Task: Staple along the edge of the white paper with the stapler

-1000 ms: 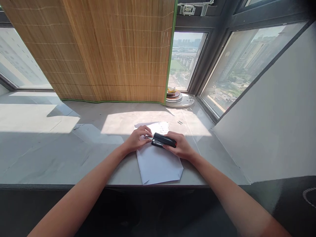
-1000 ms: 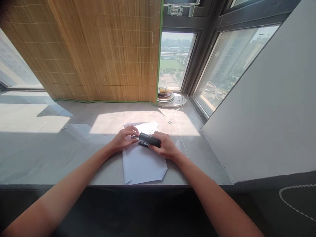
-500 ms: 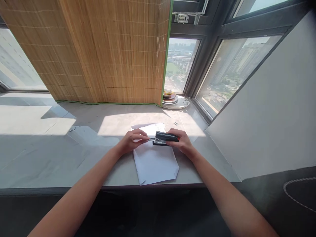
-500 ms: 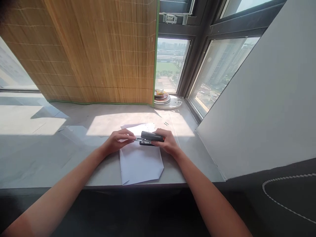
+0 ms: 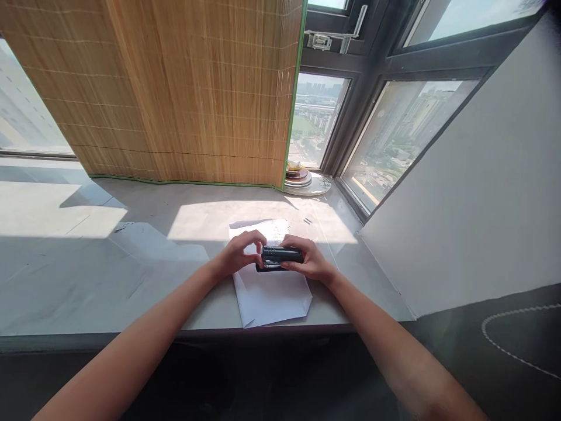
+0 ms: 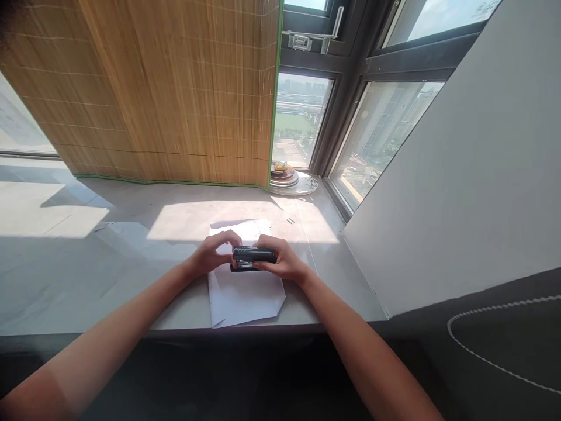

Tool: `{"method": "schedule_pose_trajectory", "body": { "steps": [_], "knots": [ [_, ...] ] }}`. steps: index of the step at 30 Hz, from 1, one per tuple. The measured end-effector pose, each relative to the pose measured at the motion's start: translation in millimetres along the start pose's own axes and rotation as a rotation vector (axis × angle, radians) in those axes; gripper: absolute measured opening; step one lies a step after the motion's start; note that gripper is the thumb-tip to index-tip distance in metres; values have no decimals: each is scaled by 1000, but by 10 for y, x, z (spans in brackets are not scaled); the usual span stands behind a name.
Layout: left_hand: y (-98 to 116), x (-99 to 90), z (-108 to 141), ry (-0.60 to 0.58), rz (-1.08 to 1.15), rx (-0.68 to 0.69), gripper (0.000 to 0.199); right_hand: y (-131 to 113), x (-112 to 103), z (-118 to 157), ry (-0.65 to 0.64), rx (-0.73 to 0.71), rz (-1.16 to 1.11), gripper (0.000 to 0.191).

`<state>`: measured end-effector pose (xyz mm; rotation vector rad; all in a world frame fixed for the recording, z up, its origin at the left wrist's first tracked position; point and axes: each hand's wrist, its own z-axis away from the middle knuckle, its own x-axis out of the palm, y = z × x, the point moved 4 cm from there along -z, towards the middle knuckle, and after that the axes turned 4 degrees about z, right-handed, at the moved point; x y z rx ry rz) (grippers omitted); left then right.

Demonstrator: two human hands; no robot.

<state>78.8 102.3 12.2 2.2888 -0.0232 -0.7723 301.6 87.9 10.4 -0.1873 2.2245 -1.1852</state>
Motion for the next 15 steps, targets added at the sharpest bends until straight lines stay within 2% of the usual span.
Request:
{"method": "schedule_pose_trajectory", "body": {
  "steps": [5, 8, 11, 13, 15],
  "knots": [
    [-7, -38, -35, -5, 26, 38, 40, -43, -18, -8, 35, -18, 18, 34],
    [-42, -96, -33, 47, -44, 3, 40, -11, -92, -6, 90, 5, 48, 35],
    [-178, -163, 9, 132, -243, -104, 27, 60, -289, 25, 262, 48, 105, 34],
    [-327, -187, 61, 169, -404, -195, 27, 115, -477, 87, 395, 95, 143, 35],
    [-479, -178, 115, 169, -503, -234, 31, 165, -659, 181, 447, 139, 194, 39]
  ]
}}
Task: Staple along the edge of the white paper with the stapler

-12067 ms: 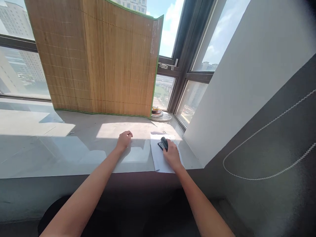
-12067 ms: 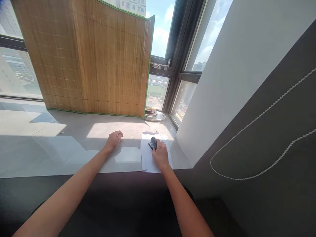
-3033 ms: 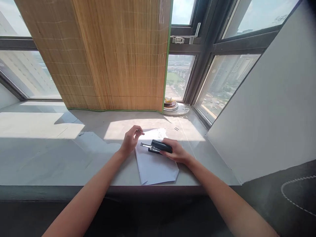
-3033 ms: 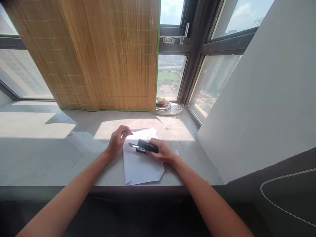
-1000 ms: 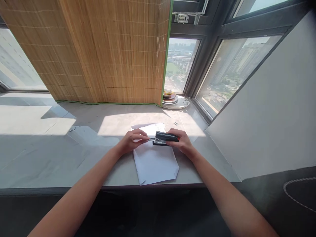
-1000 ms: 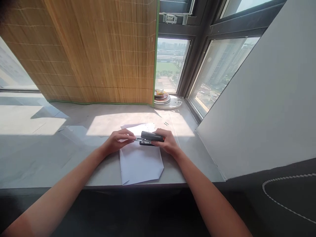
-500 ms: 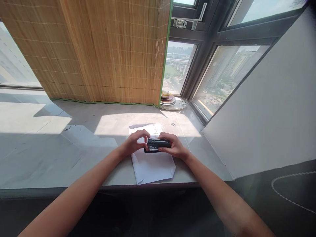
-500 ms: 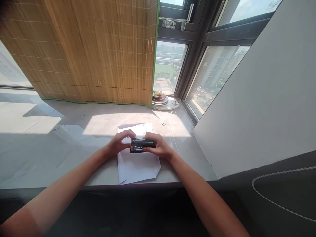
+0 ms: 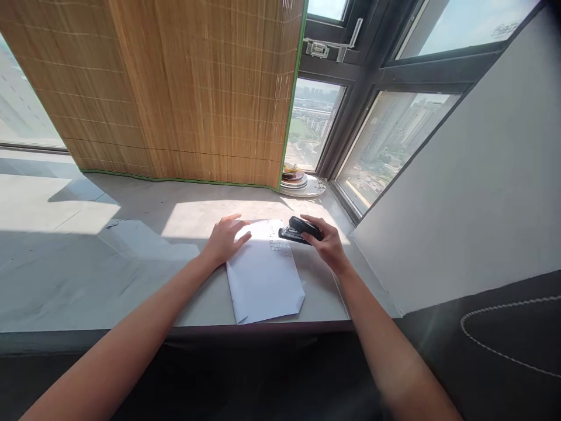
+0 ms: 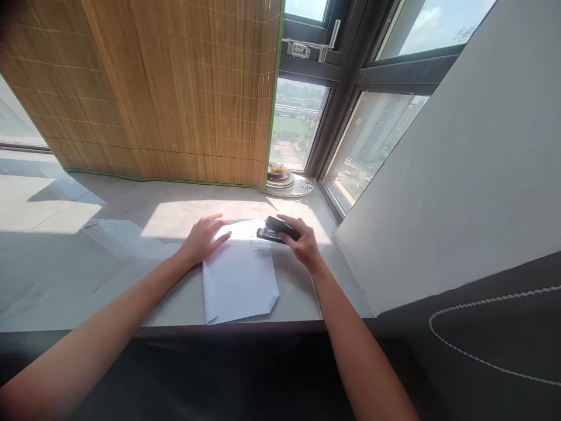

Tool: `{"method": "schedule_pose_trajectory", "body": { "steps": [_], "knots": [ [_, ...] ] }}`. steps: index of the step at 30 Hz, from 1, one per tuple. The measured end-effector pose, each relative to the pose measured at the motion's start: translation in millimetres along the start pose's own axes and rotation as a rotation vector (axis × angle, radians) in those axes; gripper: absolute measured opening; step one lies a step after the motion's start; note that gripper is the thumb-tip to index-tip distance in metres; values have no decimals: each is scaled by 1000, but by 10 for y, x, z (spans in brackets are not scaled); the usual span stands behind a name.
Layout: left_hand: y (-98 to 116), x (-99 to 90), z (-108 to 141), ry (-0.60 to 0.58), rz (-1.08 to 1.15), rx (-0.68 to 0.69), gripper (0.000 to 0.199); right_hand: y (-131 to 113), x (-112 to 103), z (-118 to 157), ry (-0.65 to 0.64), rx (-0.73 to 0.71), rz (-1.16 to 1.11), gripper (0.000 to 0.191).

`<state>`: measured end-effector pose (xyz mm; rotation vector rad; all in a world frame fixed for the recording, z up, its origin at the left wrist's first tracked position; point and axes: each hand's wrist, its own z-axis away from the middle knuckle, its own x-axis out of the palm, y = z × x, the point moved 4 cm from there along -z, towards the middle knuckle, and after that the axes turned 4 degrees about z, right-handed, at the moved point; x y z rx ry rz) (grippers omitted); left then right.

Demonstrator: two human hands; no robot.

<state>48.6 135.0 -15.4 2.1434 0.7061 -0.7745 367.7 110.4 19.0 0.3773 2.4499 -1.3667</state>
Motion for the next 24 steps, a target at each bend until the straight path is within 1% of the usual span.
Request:
{"method": "schedule_pose_trajectory", "body": {
  "steps": [4, 7, 10, 16, 18, 20, 21, 22, 24],
  "knots": [
    [-171, 153, 44, -43, -24, 24, 27, 172, -308, 102, -77, -27, 187, 37],
    [-207, 190, 51, -68, -10, 0, 26, 269, -424, 197, -121, -43, 236, 37],
    [-202, 188, 49, -88, 0, -29, 25, 277, -403, 228, -146, -51, 229, 37],
    [-173, 174, 50, -98, -2, -29, 24, 151, -169, 217, -254, -73, 137, 37],
    [-67, 127, 33, -84, -19, -7, 21, 120, -109, 233, -298, -103, 120, 38],
    [131, 64, 13, -68, -38, 49, 20, 93, -67, 253, -319, -152, 144, 40],
    [255, 44, 7, -82, -33, 94, 20, 80, -50, 263, -320, -181, 169, 41],
    [383, 42, 7, -127, -8, 146, 22, 68, -32, 272, -321, -209, 199, 44],
    [609, 87, 32, -275, 66, 256, 26, 43, 8, 289, -316, -273, 264, 48]
  ]
}}
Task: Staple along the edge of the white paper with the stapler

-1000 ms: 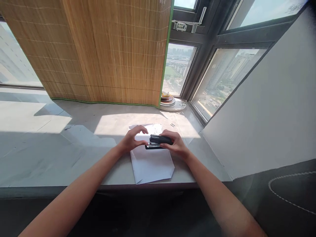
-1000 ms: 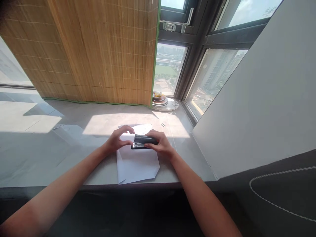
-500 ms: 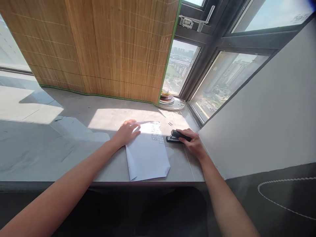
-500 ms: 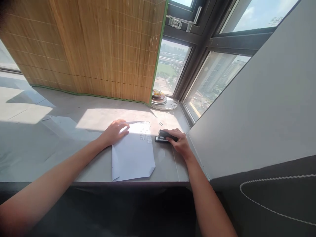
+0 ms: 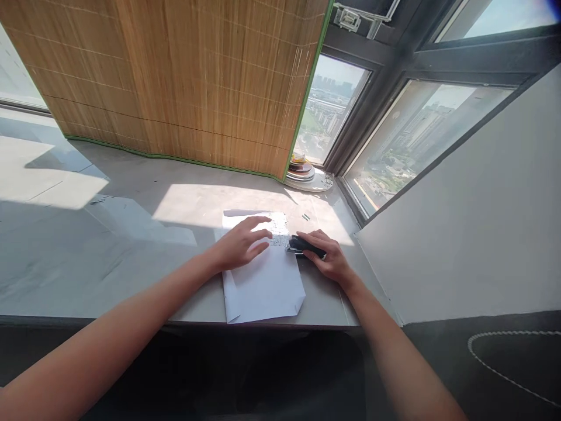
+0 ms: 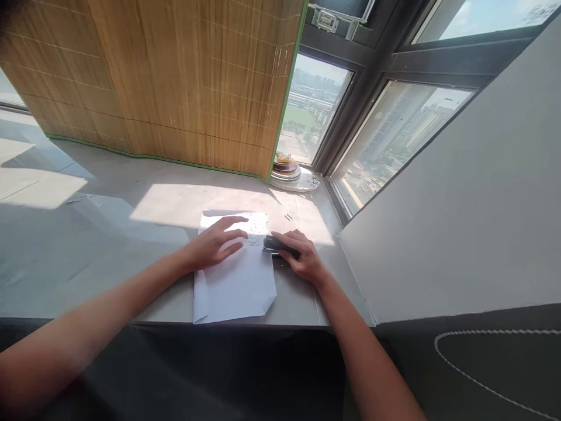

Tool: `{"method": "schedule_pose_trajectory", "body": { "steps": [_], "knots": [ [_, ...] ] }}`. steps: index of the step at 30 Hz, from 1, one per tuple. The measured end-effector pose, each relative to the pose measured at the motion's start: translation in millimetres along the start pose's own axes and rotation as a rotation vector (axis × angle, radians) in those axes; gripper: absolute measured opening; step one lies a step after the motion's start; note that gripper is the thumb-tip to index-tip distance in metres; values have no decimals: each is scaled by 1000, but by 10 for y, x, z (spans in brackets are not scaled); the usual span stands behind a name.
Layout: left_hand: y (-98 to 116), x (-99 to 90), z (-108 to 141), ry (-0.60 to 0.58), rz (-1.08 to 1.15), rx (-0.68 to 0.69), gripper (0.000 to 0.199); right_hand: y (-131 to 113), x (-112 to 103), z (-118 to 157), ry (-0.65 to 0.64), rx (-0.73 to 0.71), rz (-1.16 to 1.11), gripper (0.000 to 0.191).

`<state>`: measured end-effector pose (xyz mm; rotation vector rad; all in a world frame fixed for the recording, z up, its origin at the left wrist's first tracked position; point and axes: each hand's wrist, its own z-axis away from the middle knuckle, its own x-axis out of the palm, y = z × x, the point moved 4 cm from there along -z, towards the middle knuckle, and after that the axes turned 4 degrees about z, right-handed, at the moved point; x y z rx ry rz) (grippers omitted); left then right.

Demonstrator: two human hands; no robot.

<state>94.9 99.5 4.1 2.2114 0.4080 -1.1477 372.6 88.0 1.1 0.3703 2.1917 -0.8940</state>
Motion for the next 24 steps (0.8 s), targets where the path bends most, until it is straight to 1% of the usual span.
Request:
{"method": "schedule_pose_trajectory", "body": {
  "steps": [1, 3, 5, 7, 11, 16, 24],
  "knots": [
    [81, 43, -9, -75, 25, 51, 30, -16, 17, -3, 4, -24, 35, 48],
    [163, 138, -3, -209, 46, 123, 40, -35, 45, -11, 21, -58, 90, 49],
    [162, 213, 22, -296, 45, 159, 48, -35, 58, -20, 43, -61, 118, 49],
    [128, 255, 47, -344, 49, 170, 52, -21, 53, -28, 68, -41, 124, 50],
    [97, 269, 67, -371, 51, 176, 54, -11, 19, -34, 99, -12, 87, 49],
    [114, 272, 66, -369, 41, 184, 54, -42, 7, -31, 86, -22, 55, 48],
    [127, 263, 50, -378, 32, 169, 53, -76, 18, -34, 55, -38, 90, 48]
  ]
}}
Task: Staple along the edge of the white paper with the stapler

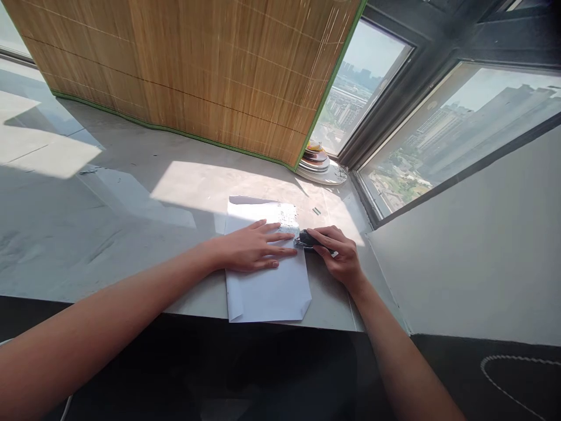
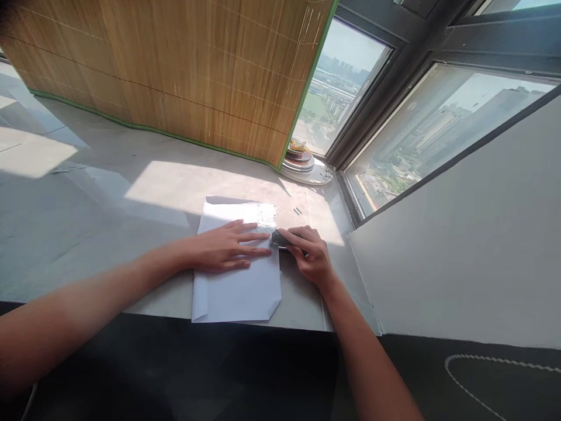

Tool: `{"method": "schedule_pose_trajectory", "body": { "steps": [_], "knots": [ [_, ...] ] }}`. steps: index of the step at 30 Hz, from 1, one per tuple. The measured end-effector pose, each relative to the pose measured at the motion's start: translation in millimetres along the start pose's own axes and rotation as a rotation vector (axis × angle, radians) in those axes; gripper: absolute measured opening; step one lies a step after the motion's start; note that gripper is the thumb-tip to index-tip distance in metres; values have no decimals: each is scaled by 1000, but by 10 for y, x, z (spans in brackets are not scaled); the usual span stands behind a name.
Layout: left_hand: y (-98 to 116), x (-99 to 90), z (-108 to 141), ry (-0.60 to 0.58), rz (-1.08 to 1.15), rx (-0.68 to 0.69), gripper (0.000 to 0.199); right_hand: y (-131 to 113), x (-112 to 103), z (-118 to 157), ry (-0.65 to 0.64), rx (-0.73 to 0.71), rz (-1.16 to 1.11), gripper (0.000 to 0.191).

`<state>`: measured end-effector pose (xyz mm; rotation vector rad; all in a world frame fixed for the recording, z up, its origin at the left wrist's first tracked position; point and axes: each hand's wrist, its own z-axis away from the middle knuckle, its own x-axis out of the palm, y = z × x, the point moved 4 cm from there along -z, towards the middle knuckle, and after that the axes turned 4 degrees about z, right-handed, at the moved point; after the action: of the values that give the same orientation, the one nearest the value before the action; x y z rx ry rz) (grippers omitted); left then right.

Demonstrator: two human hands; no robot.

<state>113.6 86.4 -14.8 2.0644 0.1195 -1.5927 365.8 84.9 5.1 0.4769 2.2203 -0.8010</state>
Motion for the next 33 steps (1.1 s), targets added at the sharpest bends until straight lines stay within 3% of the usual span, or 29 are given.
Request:
{"method": "schedule_pose_trajectory", "body": {
  "steps": [11, 17, 33],
  "knots": [
    [-4, 11, -8, 30, -42, 19, 52, -57, 26, -32, -48, -1, 108, 42],
    [20, -7, -5, -9, -83, 20, 51, -72, 39, -26, -47, -3, 132, 44],
    [21, -19, 3, 55, -32, 23, 50, -86, 45, -27, -60, 10, 145, 46]
  ]
}}
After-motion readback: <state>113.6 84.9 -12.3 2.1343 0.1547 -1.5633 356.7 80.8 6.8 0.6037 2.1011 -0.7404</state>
